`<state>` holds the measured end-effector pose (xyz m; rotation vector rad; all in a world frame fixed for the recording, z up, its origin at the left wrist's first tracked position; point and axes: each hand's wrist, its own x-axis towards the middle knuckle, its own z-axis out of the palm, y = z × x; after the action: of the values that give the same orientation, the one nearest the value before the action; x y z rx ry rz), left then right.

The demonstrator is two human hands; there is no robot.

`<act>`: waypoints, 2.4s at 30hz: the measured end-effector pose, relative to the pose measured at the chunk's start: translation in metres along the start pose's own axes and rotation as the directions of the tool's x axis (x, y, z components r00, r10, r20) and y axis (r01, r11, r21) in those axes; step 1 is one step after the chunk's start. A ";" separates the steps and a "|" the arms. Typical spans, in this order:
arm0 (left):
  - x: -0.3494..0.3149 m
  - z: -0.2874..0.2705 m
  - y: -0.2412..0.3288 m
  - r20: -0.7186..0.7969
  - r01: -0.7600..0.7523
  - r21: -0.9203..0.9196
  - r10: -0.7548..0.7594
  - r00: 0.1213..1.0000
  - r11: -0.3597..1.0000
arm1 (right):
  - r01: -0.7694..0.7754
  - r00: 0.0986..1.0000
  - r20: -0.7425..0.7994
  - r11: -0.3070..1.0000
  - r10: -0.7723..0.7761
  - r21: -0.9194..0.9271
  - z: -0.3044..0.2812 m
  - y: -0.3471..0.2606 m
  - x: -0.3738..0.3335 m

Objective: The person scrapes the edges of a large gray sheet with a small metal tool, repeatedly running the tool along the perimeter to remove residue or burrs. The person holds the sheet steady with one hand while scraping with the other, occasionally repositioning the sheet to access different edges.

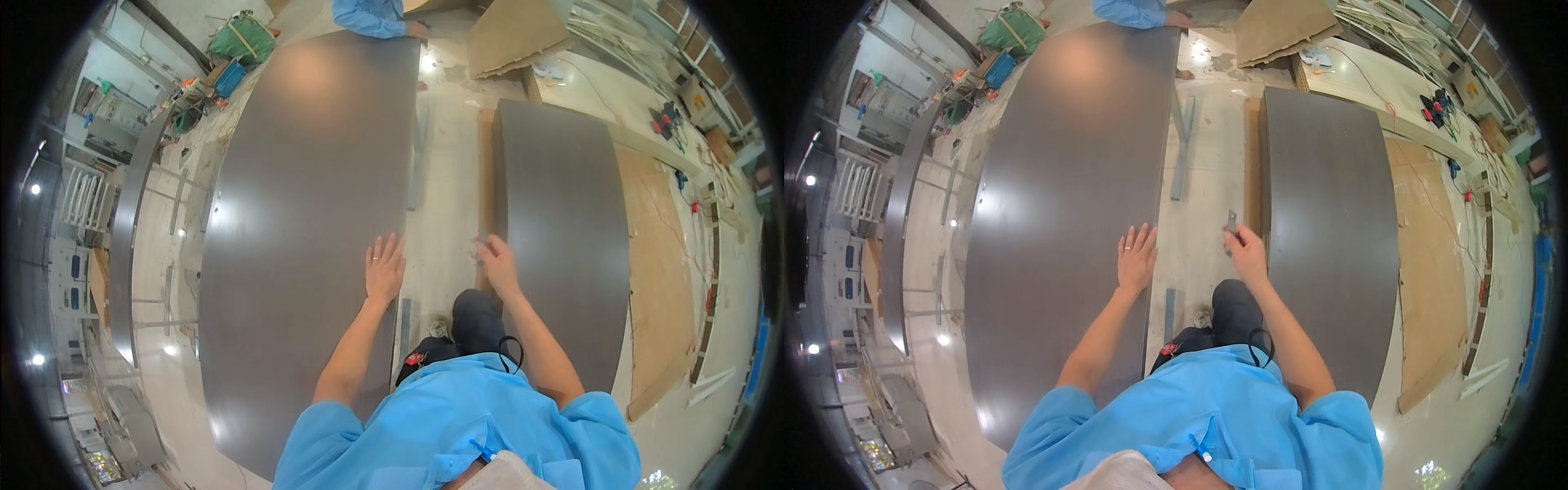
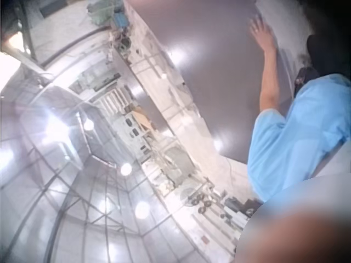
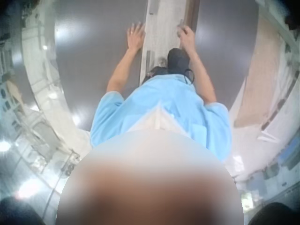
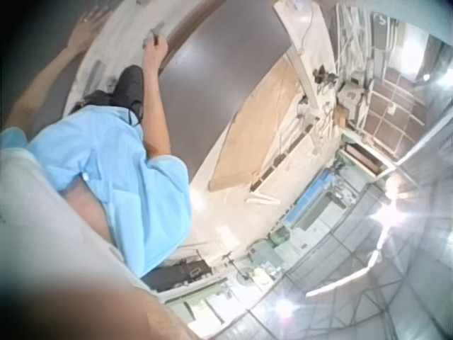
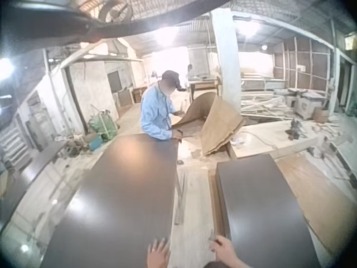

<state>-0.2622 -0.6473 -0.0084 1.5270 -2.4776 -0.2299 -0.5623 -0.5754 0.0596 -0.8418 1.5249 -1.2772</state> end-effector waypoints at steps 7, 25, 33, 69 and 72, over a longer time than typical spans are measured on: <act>0.180 0.013 -0.029 0.019 0.034 -0.010 -0.034 0.999 0.999 | 0.222 0.971 -0.050 0.960 -0.233 -0.170 -0.016 -0.034 0.275; 0.596 0.015 -0.177 -0.109 0.617 0.118 -0.607 0.787 0.778 | 0.470 0.867 0.089 0.746 -0.490 -0.473 0.093 -0.138 0.958; 0.594 0.011 -0.168 -0.114 0.604 0.147 -0.593 0.797 0.783 | 0.583 0.804 0.296 0.587 -0.515 -0.562 0.107 -0.141 1.044; 0.597 0.008 -0.163 -0.110 0.575 0.154 -0.565 0.818 0.803 | 0.582 0.796 0.141 0.682 -0.589 -0.443 0.108 -0.138 1.064; 0.597 0.008 -0.161 -0.116 0.583 0.120 -0.572 0.812 0.803 | 0.575 0.807 0.198 0.664 -0.556 -0.478 0.104 -0.136 1.039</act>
<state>-0.3854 -1.2529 0.0068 2.2855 -1.9334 -0.0770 -0.8042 -1.5952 -0.0468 -1.8067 1.6690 -1.2643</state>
